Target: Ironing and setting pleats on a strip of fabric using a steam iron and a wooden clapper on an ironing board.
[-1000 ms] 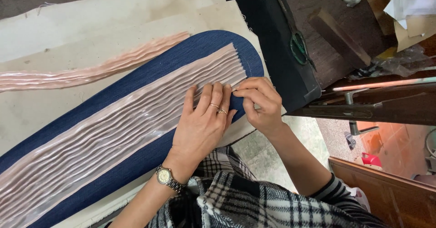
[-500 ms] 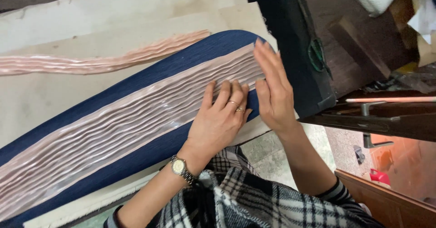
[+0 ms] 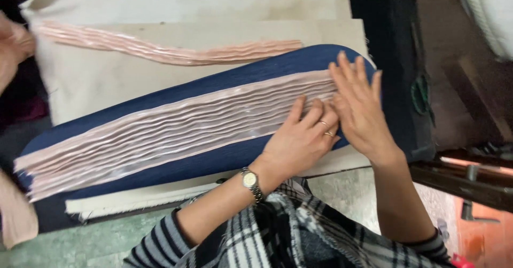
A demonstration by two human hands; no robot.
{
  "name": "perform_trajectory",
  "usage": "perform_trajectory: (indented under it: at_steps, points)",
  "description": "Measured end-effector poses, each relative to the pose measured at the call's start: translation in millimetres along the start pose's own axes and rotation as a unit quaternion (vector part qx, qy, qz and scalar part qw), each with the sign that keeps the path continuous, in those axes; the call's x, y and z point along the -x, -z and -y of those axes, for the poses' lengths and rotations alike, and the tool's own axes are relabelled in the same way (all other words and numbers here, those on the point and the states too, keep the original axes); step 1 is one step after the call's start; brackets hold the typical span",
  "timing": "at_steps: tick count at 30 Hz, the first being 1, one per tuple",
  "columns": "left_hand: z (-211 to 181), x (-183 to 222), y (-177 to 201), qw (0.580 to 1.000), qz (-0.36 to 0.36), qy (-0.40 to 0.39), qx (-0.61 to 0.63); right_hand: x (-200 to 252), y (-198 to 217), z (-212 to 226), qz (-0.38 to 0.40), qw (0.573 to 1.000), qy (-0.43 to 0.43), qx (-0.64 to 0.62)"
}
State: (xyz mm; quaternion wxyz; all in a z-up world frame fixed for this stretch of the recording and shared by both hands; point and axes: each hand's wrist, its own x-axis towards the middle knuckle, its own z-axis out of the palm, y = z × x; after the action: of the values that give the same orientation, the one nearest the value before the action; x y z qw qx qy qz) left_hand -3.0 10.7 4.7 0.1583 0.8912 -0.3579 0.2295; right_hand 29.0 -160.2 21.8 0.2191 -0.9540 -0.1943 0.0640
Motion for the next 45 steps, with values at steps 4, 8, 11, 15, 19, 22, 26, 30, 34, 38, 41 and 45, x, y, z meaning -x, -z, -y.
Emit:
perform_trajectory:
  at_steps: [4,8,11,15,19,22,26,30,34,38,41,45]
  points:
    - [-2.1,2.1,-2.4,1.0,0.006,0.014,-0.012,-10.0,3.8,5.5,-0.03,0.999,0.018,0.005]
    - [-2.5,3.9,-1.5,1.0,-0.014,0.014,0.007,-21.5,4.4,13.4,-0.041,0.998,0.03,-0.021]
    - [-3.1,5.8,-1.6,0.999,-0.027,0.019,0.008,-23.5,-0.1,10.6,-0.012,1.0,0.016,-0.024]
    - [-6.6,8.5,-10.7,0.998,-0.051,0.027,0.006,-20.0,-6.0,-5.4,0.014,1.0,-0.015,0.02]
    - [-6.6,15.0,-14.2,0.997,-0.068,0.04,0.014,-18.6,-7.7,1.1,-0.003,0.999,0.003,0.046]
    - [1.2,30.8,-9.7,0.998,-0.025,0.051,0.025,-18.9,-9.5,3.9,-0.018,0.996,0.015,0.084]
    - [30.0,68.0,27.2,0.996,0.084,0.04,-0.003,-20.8,-9.0,9.9,-0.013,0.996,-0.003,0.083]
    - [59.0,107.8,73.2,0.981,0.182,0.046,0.052,-18.9,-10.0,7.4,-0.023,0.996,0.005,0.081]
    - [68.9,151.9,96.8,0.993,0.095,0.047,0.043,-18.4,-15.1,-3.2,-0.027,0.994,0.002,0.109]
    - [71.1,160.9,114.5,0.997,0.008,0.067,-0.038,-5.5,-13.7,-2.8,-0.166,0.978,0.106,0.069]
    - [76.6,169.9,106.8,0.996,-0.004,0.063,-0.056,13.2,-19.5,-20.6,-0.233,0.95,0.201,0.044]
    - [88.9,182.6,103.0,0.997,0.033,0.037,-0.066,26.8,-8.6,-10.4,-0.175,0.957,0.23,0.007]
